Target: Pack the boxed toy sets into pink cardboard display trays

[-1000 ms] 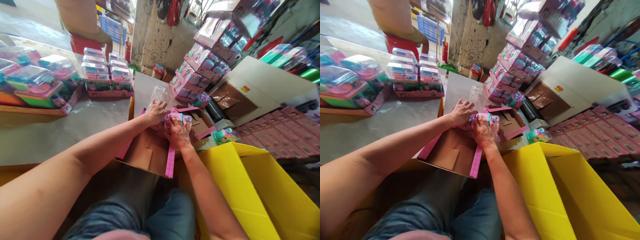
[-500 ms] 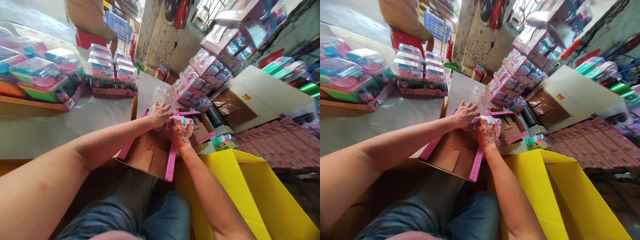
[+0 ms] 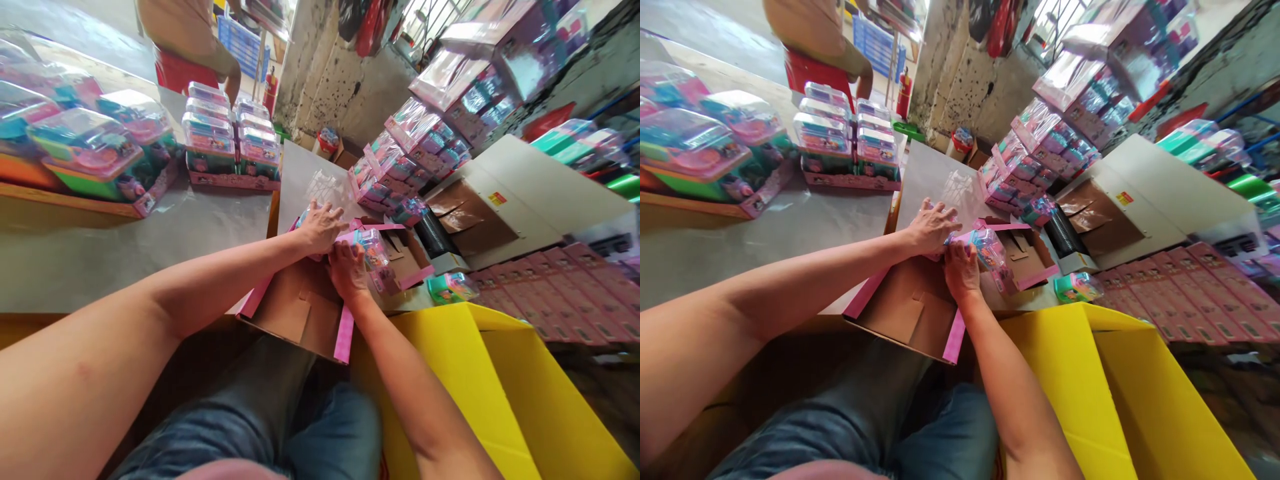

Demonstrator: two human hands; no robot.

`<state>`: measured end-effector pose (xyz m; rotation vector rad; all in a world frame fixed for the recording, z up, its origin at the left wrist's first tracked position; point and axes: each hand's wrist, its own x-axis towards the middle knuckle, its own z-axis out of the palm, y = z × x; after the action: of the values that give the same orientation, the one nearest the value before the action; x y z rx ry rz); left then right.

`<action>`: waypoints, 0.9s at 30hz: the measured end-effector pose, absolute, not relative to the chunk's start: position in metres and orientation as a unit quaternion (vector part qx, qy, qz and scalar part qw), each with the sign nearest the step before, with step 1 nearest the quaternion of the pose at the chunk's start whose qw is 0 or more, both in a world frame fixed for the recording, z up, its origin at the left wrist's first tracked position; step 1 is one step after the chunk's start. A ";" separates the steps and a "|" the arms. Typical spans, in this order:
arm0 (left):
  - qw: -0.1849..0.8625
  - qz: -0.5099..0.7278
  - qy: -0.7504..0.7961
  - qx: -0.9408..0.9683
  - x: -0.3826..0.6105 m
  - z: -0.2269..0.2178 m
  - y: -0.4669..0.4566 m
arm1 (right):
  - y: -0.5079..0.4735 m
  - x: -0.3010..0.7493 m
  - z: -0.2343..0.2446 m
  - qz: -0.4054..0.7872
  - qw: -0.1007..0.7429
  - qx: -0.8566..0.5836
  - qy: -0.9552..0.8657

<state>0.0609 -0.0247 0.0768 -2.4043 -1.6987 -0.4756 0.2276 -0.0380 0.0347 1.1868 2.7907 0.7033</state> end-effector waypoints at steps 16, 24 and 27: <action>0.058 -0.140 -0.582 -0.799 0.061 0.082 -0.027 | -0.026 0.236 0.012 0.199 0.038 0.311 0.928; 0.066 -0.135 -0.604 -0.783 0.073 0.079 -0.021 | -0.009 0.228 -0.007 0.172 0.032 0.344 0.922; 0.069 -0.137 -0.610 -0.778 0.075 0.079 -0.020 | -0.006 0.231 -0.002 0.157 0.033 0.338 0.927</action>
<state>0.0747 -0.0195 0.0791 -2.3404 -1.8359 -0.4117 0.2308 -0.0061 -0.0023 1.0410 2.8543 0.4844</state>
